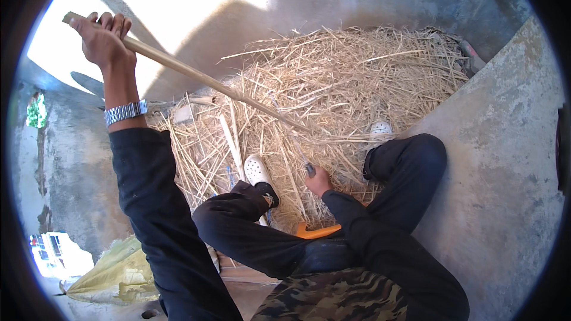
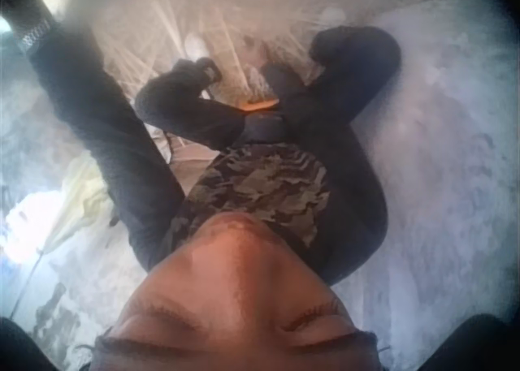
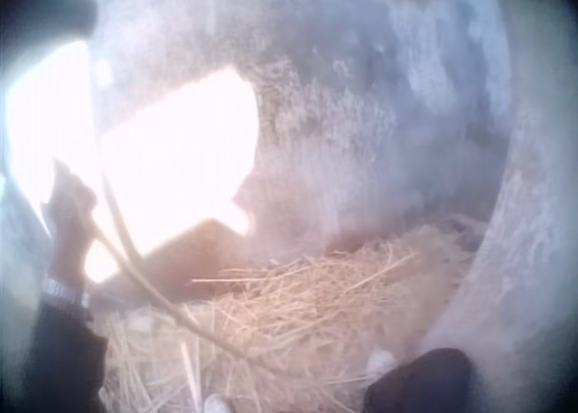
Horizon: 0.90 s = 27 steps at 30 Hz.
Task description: The person sits on a straw-covered floor and uses a small blue knife to shave a long wooden stick. They hold the stick with their left hand and scrape the surface with the knife in their right hand. Later, they switch to a larger knife to continue shaving the stick.
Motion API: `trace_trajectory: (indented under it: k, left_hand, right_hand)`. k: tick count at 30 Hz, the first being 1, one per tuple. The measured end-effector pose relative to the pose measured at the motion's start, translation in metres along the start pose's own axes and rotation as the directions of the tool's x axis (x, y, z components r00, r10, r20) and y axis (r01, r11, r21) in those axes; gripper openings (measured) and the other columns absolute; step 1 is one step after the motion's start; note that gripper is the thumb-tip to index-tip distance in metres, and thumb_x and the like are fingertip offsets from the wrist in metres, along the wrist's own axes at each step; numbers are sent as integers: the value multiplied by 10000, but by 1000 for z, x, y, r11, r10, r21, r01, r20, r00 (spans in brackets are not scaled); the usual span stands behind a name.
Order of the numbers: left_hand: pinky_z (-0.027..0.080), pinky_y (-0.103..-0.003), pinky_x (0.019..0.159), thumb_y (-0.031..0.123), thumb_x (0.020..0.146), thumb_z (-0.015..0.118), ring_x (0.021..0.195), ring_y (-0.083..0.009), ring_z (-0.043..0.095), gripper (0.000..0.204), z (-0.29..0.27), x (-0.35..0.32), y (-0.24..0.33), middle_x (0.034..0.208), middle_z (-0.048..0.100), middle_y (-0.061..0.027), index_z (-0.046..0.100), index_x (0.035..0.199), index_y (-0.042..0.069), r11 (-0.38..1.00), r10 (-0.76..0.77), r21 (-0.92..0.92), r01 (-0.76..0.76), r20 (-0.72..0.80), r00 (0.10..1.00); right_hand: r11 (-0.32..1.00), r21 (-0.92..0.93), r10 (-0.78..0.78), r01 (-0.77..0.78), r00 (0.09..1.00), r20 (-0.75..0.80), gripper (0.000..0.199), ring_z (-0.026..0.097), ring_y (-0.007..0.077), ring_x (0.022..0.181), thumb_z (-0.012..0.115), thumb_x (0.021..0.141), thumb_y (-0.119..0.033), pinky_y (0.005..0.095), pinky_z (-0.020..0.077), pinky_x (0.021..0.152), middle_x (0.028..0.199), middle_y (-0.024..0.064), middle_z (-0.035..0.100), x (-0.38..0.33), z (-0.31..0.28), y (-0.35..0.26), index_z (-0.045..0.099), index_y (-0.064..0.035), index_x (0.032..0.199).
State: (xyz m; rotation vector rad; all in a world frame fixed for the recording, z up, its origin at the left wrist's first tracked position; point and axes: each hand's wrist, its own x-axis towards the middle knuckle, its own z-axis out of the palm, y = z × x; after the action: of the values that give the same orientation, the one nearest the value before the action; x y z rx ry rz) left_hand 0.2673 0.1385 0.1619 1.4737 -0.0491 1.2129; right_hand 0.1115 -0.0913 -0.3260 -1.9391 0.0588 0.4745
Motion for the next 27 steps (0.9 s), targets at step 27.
trace_trajectory:
  k: [27]
  left_hand:
    - [332, -256, 472, 488, 1007, 289, 501, -107, 317, 443, 1, -25, 25, 640, 310, -7, 369, 911, 63, 1000, 30, 7, -29, -106, 994]
  right_hand:
    - [972, 57, -225, 227, 974, -33, 273, 650, 386, 796, 615, 736, -164, 427, 511, 713, 806, 224, 655, -11, -6, -63, 634, -10, 960]
